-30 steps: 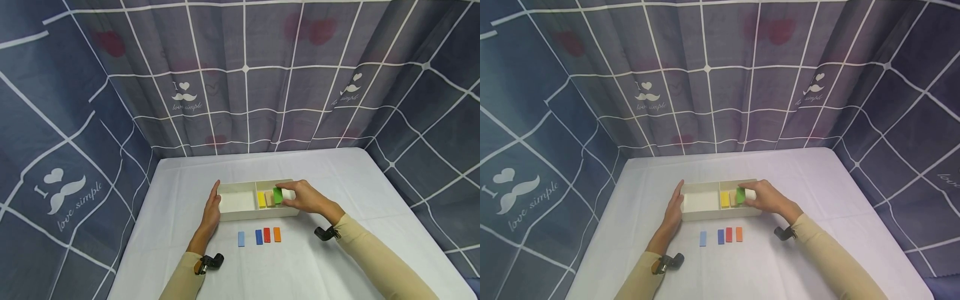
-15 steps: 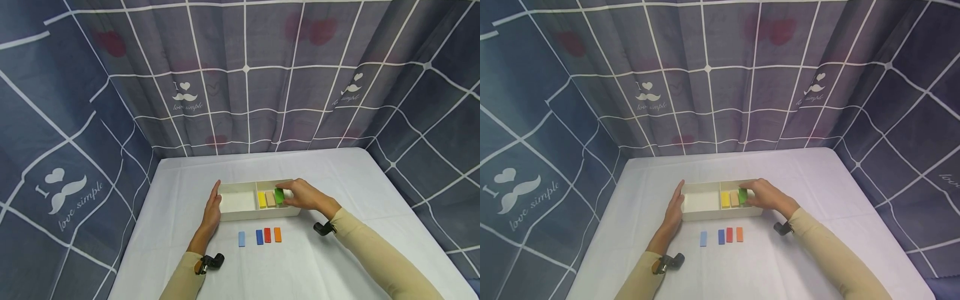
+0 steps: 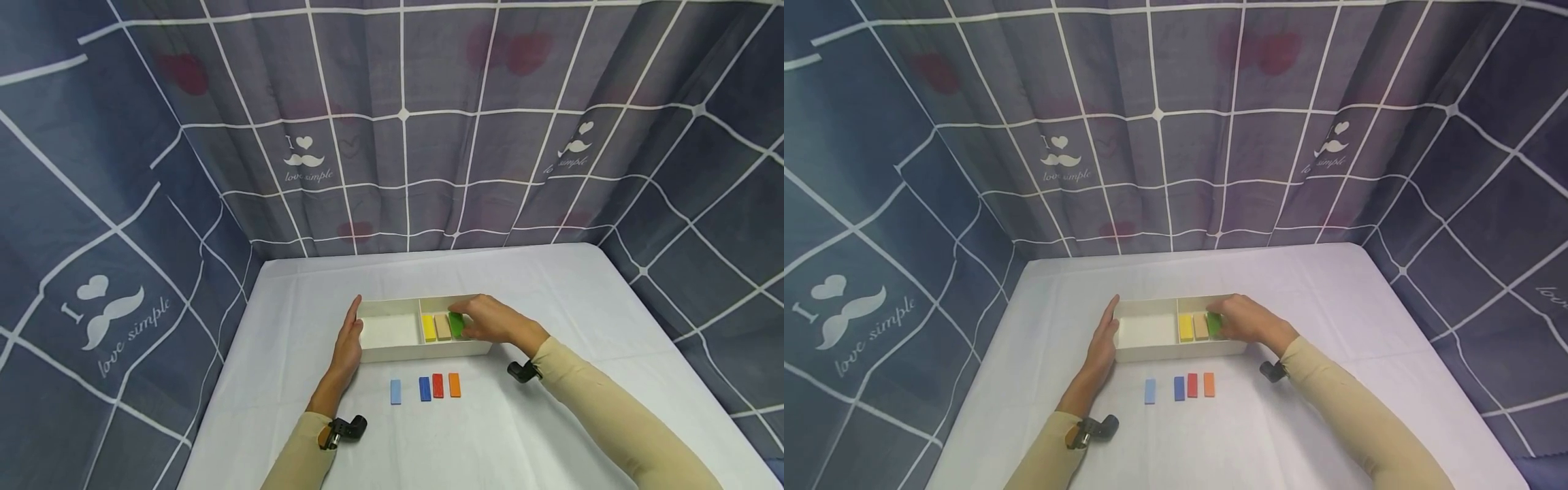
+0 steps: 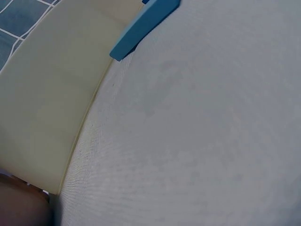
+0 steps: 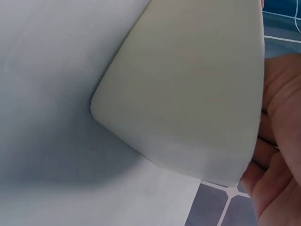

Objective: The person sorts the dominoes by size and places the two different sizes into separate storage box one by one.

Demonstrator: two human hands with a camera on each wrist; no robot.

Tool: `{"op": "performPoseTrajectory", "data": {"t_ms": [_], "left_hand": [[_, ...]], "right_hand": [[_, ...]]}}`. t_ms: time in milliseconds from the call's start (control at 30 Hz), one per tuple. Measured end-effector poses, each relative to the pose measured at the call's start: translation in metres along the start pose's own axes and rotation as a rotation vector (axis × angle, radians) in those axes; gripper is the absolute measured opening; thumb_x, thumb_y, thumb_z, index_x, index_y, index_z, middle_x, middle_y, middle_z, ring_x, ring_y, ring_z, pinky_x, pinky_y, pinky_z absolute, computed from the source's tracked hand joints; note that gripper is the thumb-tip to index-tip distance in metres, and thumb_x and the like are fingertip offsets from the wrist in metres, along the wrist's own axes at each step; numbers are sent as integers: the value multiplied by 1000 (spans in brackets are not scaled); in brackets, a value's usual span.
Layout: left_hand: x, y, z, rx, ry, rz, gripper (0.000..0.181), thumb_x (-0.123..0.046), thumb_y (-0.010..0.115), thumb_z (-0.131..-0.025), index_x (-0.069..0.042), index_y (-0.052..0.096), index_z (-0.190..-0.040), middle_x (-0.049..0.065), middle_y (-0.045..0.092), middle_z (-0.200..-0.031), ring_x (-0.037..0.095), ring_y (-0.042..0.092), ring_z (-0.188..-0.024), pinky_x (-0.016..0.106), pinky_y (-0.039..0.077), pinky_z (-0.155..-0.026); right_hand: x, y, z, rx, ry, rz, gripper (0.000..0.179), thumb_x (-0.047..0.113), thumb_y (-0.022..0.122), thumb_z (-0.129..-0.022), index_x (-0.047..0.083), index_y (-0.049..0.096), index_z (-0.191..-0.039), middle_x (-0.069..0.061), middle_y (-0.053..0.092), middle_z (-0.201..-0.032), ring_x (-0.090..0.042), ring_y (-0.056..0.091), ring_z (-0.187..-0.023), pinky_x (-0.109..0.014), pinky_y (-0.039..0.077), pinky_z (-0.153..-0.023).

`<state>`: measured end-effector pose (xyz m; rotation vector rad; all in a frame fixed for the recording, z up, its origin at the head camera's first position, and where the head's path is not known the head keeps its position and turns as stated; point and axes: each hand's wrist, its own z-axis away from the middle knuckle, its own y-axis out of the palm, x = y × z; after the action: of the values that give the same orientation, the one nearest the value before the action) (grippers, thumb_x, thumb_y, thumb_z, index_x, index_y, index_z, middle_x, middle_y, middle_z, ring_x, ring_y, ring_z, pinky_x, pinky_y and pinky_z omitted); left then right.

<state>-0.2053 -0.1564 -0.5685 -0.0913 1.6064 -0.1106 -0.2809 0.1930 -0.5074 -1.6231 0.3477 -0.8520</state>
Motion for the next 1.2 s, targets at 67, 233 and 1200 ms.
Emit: {"op": "performPoseTrajectory", "data": {"t_ms": [67, 233, 1200], "left_hand": [[1, 0, 0, 0, -1, -1, 58, -19, 26, -120, -28, 21, -177, 1, 12, -186, 32, 5, -172, 61, 5, -138], [2, 1, -1, 0, -1, -2, 58, -17, 26, -120, -30, 21, -177, 0, 12, -186, 31, 4, -172, 61, 5, -138], [1, 2, -3, -3, 20, 0, 58, -24, 28, -119, -24, 21, -177, 9, 13, -185, 40, 6, -171, 69, 6, -135]], "right_hand": [[1, 0, -1, 9, -3, 16, 57, 13, 92, -89, -1, 72, -140, -12, 78, -133, -24, 74, -119, -46, 62, -107], [2, 0, -5, 36, 4, 48, 55, 13, 93, -87, 0, 74, -137, -10, 80, -126, -19, 73, -106, -42, 64, -99], [3, -11, 8, -101, 41, -68, 49, 17, 81, -99, -1, 70, -143, -14, 76, -139, -30, 74, -127, -51, 61, -108]]}}
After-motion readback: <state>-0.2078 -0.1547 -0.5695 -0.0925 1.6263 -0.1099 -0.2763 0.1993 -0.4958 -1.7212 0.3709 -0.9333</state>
